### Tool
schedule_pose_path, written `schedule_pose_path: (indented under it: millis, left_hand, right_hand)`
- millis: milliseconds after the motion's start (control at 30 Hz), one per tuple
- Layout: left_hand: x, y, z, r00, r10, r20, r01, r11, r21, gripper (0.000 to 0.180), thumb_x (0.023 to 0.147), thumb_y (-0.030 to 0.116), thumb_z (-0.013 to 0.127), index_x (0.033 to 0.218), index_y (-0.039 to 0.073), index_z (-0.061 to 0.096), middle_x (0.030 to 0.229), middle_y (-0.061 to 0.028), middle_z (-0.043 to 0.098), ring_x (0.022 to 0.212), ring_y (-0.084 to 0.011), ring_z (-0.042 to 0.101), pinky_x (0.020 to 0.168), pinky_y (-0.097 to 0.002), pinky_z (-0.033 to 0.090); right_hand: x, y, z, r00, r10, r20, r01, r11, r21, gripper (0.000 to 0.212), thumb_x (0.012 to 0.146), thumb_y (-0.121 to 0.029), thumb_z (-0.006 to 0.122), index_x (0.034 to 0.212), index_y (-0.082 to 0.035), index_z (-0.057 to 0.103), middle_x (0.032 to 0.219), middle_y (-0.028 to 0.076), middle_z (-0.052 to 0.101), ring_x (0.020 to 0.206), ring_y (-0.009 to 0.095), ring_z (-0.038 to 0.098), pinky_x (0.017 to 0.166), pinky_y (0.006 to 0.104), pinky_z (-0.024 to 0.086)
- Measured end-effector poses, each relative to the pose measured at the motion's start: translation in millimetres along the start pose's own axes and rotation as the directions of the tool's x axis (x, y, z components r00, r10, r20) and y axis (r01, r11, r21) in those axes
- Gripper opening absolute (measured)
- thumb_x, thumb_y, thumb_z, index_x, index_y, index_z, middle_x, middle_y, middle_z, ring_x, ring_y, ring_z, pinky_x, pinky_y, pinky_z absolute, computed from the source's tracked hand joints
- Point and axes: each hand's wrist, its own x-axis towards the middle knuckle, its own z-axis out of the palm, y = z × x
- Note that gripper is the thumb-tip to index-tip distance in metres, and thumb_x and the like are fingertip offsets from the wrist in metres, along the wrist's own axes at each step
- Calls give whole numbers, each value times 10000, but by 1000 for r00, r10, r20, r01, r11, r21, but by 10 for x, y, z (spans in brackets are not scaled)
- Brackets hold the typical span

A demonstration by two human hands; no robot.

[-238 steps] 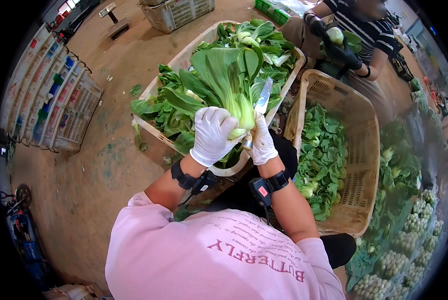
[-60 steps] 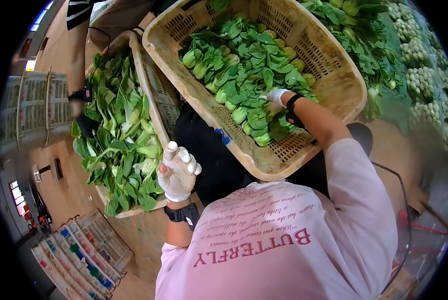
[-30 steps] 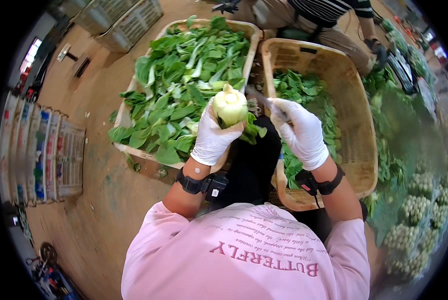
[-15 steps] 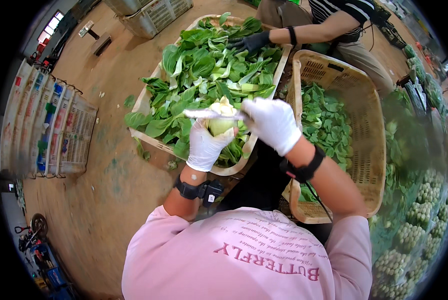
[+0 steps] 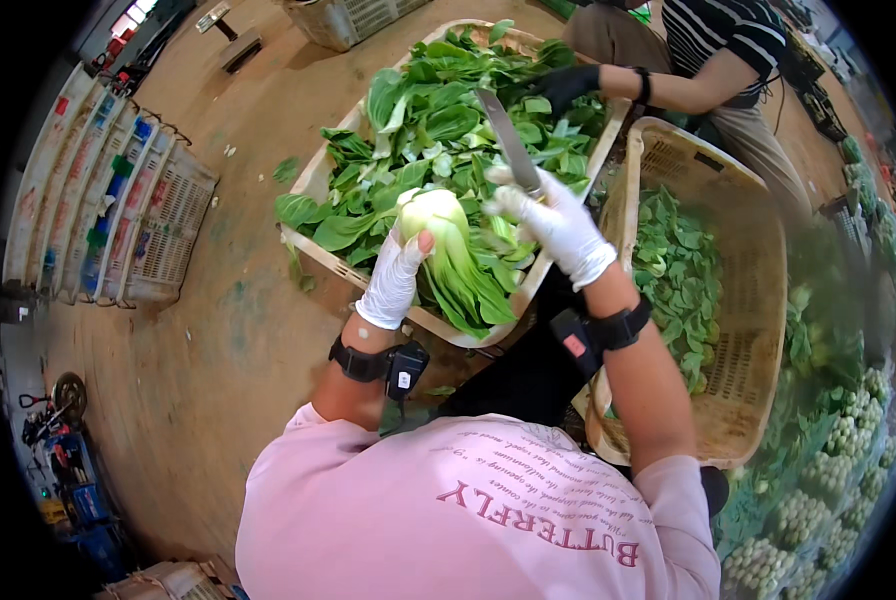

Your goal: The person trims the ends of bok choy heads with a knife and places the trimmed vegetables into a plastic crate.

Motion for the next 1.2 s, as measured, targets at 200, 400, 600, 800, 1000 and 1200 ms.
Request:
schedule_pose_path:
  millis: [200, 400, 600, 800, 1000, 1200]
  left_hand:
    - [165, -6, 97, 996, 10, 89, -50, 885, 462, 428, 907, 349, 594, 1165, 13, 534, 1084, -62, 572, 1026, -135, 508, 944, -282, 381]
    - [309, 249, -18, 916, -218, 337, -37, 791, 611, 381, 929, 323, 551, 1144, 9, 564, 1017, -66, 625, 927, -127, 546, 866, -272, 419]
    - [395, 211, -71, 833, -189, 521, -261, 696, 669, 268, 924, 209, 523, 1107, 20, 572, 974, -89, 629, 879, -144, 562, 800, -282, 453]
    - [426, 341, 147, 850, -335, 405, -51, 715, 698, 246, 804, 140, 550, 1001, 2, 600, 764, -99, 620, 686, -159, 564, 654, -295, 462]
    - [419, 401, 66, 771, -461, 440, 195, 828, 526, 178, 789, 41, 512, 937, -19, 591, 739, -91, 633, 581, -137, 603, 571, -247, 491]
    - [524, 210, -338, 842, -405, 357, 268, 887, 375, 181, 826, 90, 556, 980, -5, 553, 818, -126, 647, 712, -193, 647, 667, -285, 523]
  right_hand:
    - [-147, 454, 226, 991, -135, 0, 129, 946, 297, 537, 796, -139, 742, 1250, 4, 493, 1152, 57, 588, 1029, 123, 550, 914, 266, 432]
    - [-246, 449, 99, 997, 11, 79, -30, 968, 248, 481, 789, -163, 755, 1173, -5, 512, 1033, 25, 598, 909, 98, 562, 804, 247, 461]
    - [-325, 377, 61, 990, -11, 141, -7, 992, 123, 565, 788, -295, 738, 1217, -12, 504, 1059, 20, 581, 949, 113, 531, 856, 270, 439]
    - [-294, 505, 3, 985, -41, 165, 20, 991, 132, 527, 765, -348, 751, 1142, -48, 539, 955, -5, 559, 833, 74, 506, 739, 219, 434]
    - [-334, 468, -12, 929, 136, 344, -203, 965, 164, 572, 767, -410, 736, 1190, -81, 535, 959, -15, 563, 826, 49, 491, 682, 194, 414]
    - [-346, 391, -14, 981, 34, 192, -127, 859, 496, 520, 802, -437, 676, 1168, -96, 532, 840, -49, 565, 646, 37, 502, 539, 170, 419]
